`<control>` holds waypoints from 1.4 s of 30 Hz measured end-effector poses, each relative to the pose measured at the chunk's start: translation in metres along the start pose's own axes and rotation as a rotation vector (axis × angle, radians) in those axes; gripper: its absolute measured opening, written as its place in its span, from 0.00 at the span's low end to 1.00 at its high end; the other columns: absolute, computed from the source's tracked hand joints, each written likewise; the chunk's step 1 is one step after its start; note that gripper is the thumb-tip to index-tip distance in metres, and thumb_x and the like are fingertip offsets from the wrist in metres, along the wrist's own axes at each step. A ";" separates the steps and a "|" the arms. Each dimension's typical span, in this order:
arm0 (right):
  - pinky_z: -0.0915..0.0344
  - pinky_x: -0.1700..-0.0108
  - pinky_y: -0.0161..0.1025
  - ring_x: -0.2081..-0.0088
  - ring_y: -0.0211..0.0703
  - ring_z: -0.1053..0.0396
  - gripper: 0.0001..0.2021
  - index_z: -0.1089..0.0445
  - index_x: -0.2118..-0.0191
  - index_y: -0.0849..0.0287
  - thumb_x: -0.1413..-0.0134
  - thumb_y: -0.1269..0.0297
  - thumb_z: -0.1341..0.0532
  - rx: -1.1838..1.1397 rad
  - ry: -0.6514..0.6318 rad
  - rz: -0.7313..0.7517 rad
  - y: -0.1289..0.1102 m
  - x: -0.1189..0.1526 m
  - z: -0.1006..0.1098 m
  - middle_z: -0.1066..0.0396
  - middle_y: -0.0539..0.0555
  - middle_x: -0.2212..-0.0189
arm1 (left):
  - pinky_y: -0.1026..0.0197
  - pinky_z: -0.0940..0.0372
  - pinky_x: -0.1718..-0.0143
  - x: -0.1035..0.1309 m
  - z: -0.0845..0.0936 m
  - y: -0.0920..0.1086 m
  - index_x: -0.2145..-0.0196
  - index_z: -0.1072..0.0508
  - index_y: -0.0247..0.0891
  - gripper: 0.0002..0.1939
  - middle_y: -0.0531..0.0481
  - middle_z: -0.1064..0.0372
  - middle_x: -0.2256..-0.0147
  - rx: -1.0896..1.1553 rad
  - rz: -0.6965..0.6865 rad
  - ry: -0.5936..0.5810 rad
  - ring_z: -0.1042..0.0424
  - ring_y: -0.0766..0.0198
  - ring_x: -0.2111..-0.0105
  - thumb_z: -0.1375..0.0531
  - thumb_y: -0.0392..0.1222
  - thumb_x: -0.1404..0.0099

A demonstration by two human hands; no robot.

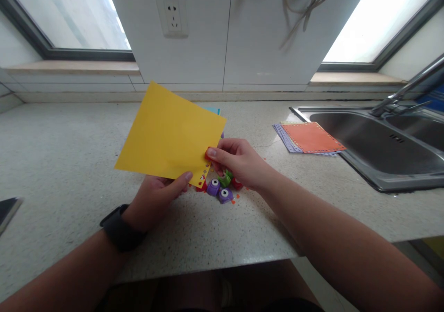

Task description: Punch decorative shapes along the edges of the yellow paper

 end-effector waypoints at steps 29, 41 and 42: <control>0.39 0.72 0.35 0.76 0.34 0.35 0.13 0.32 0.70 0.58 0.46 0.54 0.33 -0.293 0.052 0.001 -0.001 -0.005 0.007 0.35 0.46 0.74 | 0.64 0.42 0.78 -0.001 0.003 -0.011 0.76 0.27 0.36 0.16 0.54 0.31 0.80 0.079 0.067 -0.005 0.37 0.68 0.80 0.32 0.50 0.40; 0.40 0.73 0.37 0.76 0.37 0.36 0.12 0.33 0.71 0.57 0.46 0.54 0.36 -0.233 0.166 0.035 -0.004 -0.007 0.026 0.39 0.47 0.77 | 0.63 0.45 0.81 -0.009 0.001 -0.018 0.73 0.28 0.35 0.11 0.51 0.31 0.79 0.337 0.070 -0.008 0.39 0.68 0.81 0.36 0.46 0.39; 0.40 0.73 0.37 0.76 0.37 0.36 0.12 0.33 0.70 0.57 0.46 0.53 0.37 -0.230 0.180 0.042 -0.003 -0.008 0.028 0.39 0.47 0.76 | 0.63 0.45 0.81 -0.009 0.001 -0.017 0.73 0.28 0.36 0.11 0.52 0.31 0.78 0.343 0.065 -0.005 0.39 0.68 0.81 0.37 0.45 0.39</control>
Point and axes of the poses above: each hand's wrist, its own x-axis away from the middle knuckle, its own z-axis out of the back of the hand, y = z × x, the point moved 1 cm from there along -x, towards the middle knuckle
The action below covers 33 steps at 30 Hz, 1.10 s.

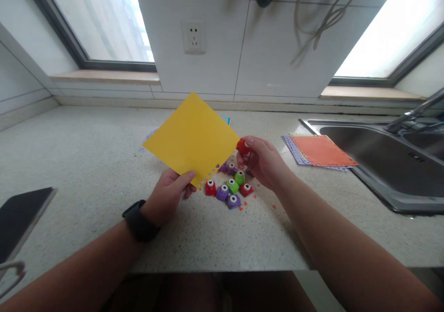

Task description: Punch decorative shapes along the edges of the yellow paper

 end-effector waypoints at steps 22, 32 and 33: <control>0.41 0.69 0.40 0.69 0.49 0.27 0.20 0.21 0.66 0.60 0.41 0.50 0.44 1.163 0.212 -0.098 0.013 -0.026 0.047 0.23 0.57 0.72 | 0.66 0.42 0.81 -0.005 -0.002 0.002 0.65 0.26 0.34 0.12 0.53 0.30 0.78 -0.227 0.044 -0.127 0.37 0.70 0.83 0.43 0.45 0.35; 0.40 0.70 0.38 0.67 0.49 0.27 0.13 0.19 0.66 0.60 0.50 0.59 0.39 1.191 0.085 -0.175 0.017 -0.024 0.046 0.23 0.54 0.74 | 0.66 0.42 0.81 -0.007 0.000 -0.005 0.61 0.24 0.33 0.14 0.53 0.31 0.76 -0.280 0.043 -0.175 0.37 0.69 0.82 0.44 0.45 0.34; 0.40 0.69 0.38 0.67 0.49 0.28 0.13 0.19 0.67 0.60 0.51 0.59 0.39 1.188 0.073 -0.176 0.017 -0.023 0.045 0.23 0.54 0.74 | 0.66 0.41 0.81 -0.007 0.000 -0.005 0.61 0.24 0.34 0.14 0.53 0.31 0.75 -0.281 0.040 -0.178 0.37 0.69 0.81 0.44 0.45 0.33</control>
Point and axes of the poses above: each hand's wrist, its own x-axis away from the middle knuckle, its own z-axis out of the back of the hand, y = z × x, the point moved 1 cm from there along -x, towards the middle knuckle
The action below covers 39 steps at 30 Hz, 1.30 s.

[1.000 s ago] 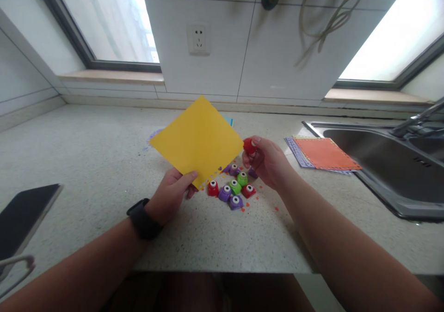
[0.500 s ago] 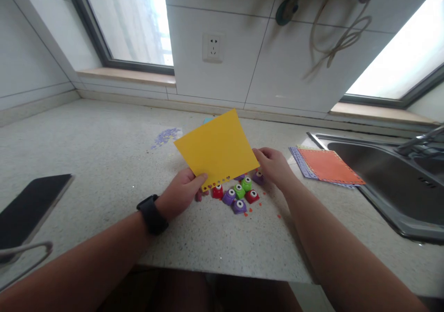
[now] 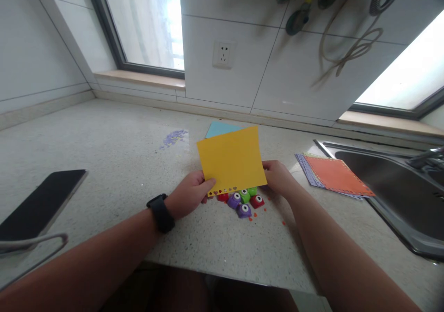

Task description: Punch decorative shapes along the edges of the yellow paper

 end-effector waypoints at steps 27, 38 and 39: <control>0.35 0.74 0.35 0.73 0.41 0.30 0.13 0.23 0.69 0.56 0.48 0.51 0.31 -0.824 0.135 0.246 -0.015 0.016 -0.003 0.24 0.52 0.72 | 0.63 0.46 0.78 0.005 -0.001 0.008 0.71 0.30 0.36 0.17 0.51 0.32 0.77 0.145 -0.020 -0.097 0.37 0.66 0.79 0.44 0.53 0.36; 0.29 0.72 0.39 0.73 0.44 0.25 0.14 0.23 0.67 0.55 0.52 0.50 0.28 -0.949 0.055 0.149 -0.019 0.021 -0.004 0.20 0.54 0.68 | 0.62 0.40 0.75 0.009 0.000 0.014 0.70 0.24 0.35 0.15 0.48 0.28 0.74 0.196 -0.020 -0.151 0.35 0.65 0.78 0.39 0.52 0.41; 0.29 0.71 0.39 0.72 0.45 0.24 0.15 0.23 0.66 0.55 0.52 0.49 0.29 -0.933 0.032 0.149 -0.019 0.022 -0.004 0.20 0.55 0.68 | 0.60 0.36 0.72 0.011 0.000 0.015 0.68 0.23 0.36 0.15 0.46 0.25 0.71 0.217 -0.021 -0.155 0.32 0.63 0.75 0.39 0.51 0.41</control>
Point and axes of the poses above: each hand's wrist, its own x-axis away from the middle knuckle, its own z-axis out of the back of the hand, y = z × x, the point moved 1 cm from there along -x, towards the middle knuckle
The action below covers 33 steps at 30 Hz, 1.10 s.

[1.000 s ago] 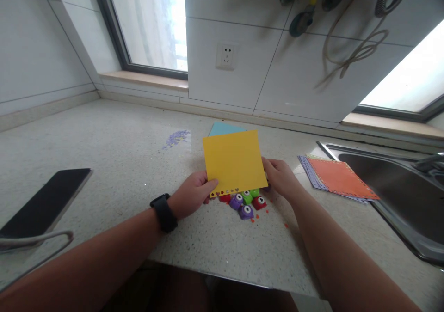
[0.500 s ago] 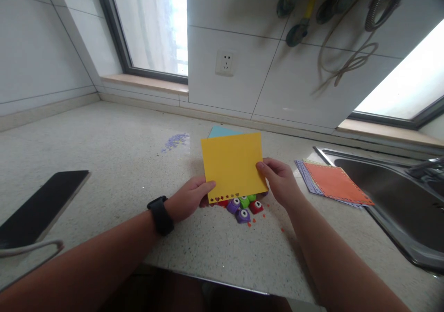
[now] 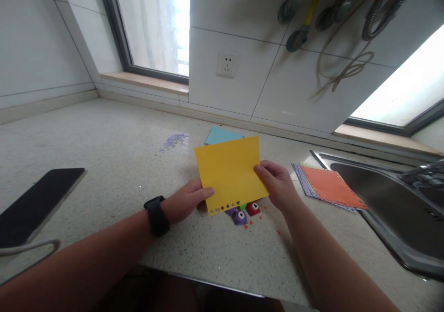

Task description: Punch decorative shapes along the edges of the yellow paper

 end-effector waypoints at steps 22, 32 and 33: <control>0.34 0.64 0.40 0.68 0.43 0.30 0.17 0.22 0.61 0.58 0.40 0.50 0.39 0.273 -0.013 0.173 0.003 -0.007 0.005 0.25 0.53 0.71 | 0.49 0.30 0.46 0.007 -0.005 -0.007 0.41 0.29 0.43 0.26 0.39 0.27 0.44 -0.128 0.001 0.042 0.25 0.50 0.47 0.36 0.48 0.36; 0.38 0.63 0.40 0.64 0.46 0.28 0.13 0.23 0.62 0.58 0.37 0.61 0.45 0.970 -0.010 0.209 0.005 -0.020 0.025 0.22 0.57 0.64 | 0.61 0.34 0.75 0.004 -0.011 0.000 0.76 0.28 0.39 0.14 0.50 0.28 0.76 -0.260 0.048 0.204 0.30 0.62 0.76 0.37 0.50 0.38; 0.40 0.65 0.40 0.66 0.46 0.29 0.13 0.23 0.64 0.58 0.38 0.61 0.45 0.991 -0.048 0.189 0.006 -0.020 0.025 0.22 0.56 0.66 | 0.61 0.35 0.74 0.004 -0.010 -0.001 0.77 0.28 0.39 0.15 0.51 0.29 0.77 -0.289 0.045 0.213 0.31 0.63 0.77 0.38 0.50 0.37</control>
Point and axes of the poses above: each hand's wrist, its own x-axis away from the middle knuckle, its own z-axis out of the back of the hand, y = z × x, the point moved 1 cm from there along -x, towards the middle knuckle
